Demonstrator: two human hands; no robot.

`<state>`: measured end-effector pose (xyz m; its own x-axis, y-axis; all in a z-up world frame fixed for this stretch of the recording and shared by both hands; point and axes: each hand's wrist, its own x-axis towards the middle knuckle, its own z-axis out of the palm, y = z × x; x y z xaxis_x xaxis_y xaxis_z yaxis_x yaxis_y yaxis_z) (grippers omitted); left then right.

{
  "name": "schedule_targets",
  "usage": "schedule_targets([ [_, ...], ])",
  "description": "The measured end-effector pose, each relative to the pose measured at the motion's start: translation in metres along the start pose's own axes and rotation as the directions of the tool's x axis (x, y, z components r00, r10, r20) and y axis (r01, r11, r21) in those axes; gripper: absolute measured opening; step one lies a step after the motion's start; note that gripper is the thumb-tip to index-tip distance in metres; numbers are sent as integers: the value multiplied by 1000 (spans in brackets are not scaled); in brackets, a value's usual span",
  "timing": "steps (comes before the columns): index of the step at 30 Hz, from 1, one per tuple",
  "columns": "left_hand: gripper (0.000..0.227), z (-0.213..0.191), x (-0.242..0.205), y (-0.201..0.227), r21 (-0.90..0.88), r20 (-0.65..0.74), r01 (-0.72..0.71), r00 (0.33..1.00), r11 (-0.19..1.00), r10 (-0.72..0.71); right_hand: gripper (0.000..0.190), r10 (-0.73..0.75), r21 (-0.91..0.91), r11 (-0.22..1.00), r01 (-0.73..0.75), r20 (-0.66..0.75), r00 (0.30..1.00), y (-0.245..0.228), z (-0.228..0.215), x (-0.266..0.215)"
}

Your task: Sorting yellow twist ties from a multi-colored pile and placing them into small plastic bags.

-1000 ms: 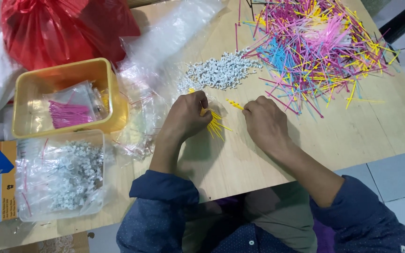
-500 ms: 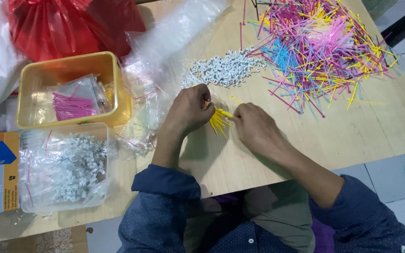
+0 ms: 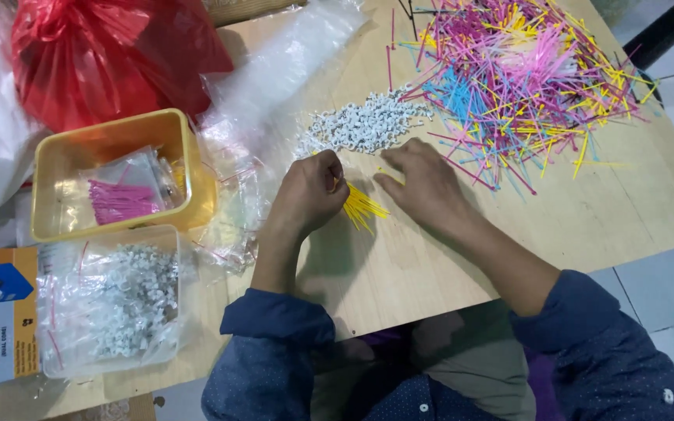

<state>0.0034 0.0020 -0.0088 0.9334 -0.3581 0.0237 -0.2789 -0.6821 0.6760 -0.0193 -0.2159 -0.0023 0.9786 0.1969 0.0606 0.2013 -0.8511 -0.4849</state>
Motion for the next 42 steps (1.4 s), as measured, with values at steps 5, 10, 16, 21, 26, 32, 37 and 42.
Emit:
schedule_targets([
  [5, 13, 1, 0, -6, -14, -8, 35, 999, 999, -35, 20, -13, -9, 1000, 13, 5, 1000, 15, 39, 12],
  [10, 13, 0, 0, -2, -25, -22, 29, 999, 999, -29, 21, 10, -16, 1000, -9, 30, 1000, 6, 27, 6],
  [16, 11, 0, -1, -2, -31, -27, 25, 999, 999, -26, 24, -26, 41, 999, 26, 16, 1000, 3, 12, -11],
  [21, 10, 5, 2, -7, -26, -27, 23, 999, 999, -24, 20, 19, 19, 1000, -19, 17, 1000, 10, 29, -4],
  [26, 8, 3, 2, -6, -37, -12, 20, 1000, 999, -20, 23, 7, -85, 996, 0, 75, 997, -1, 22, -6],
  [32, 8, 2, 2, -5, -33, -32, 10, 999, 999, -11, 23, -127, 119, 985, 121, 45, 991, -25, 37, -4],
  [37, 9, -2, 6, -4, -10, -26, 14, 1000, 1000, -14, 35, -149, 62, 987, 150, -9, 989, -43, 16, -29],
  [42, 9, 9, 7, -10, -7, 0, 39, 999, 999, -39, 60, -95, -53, 994, 98, 62, 994, -36, 24, -64],
])
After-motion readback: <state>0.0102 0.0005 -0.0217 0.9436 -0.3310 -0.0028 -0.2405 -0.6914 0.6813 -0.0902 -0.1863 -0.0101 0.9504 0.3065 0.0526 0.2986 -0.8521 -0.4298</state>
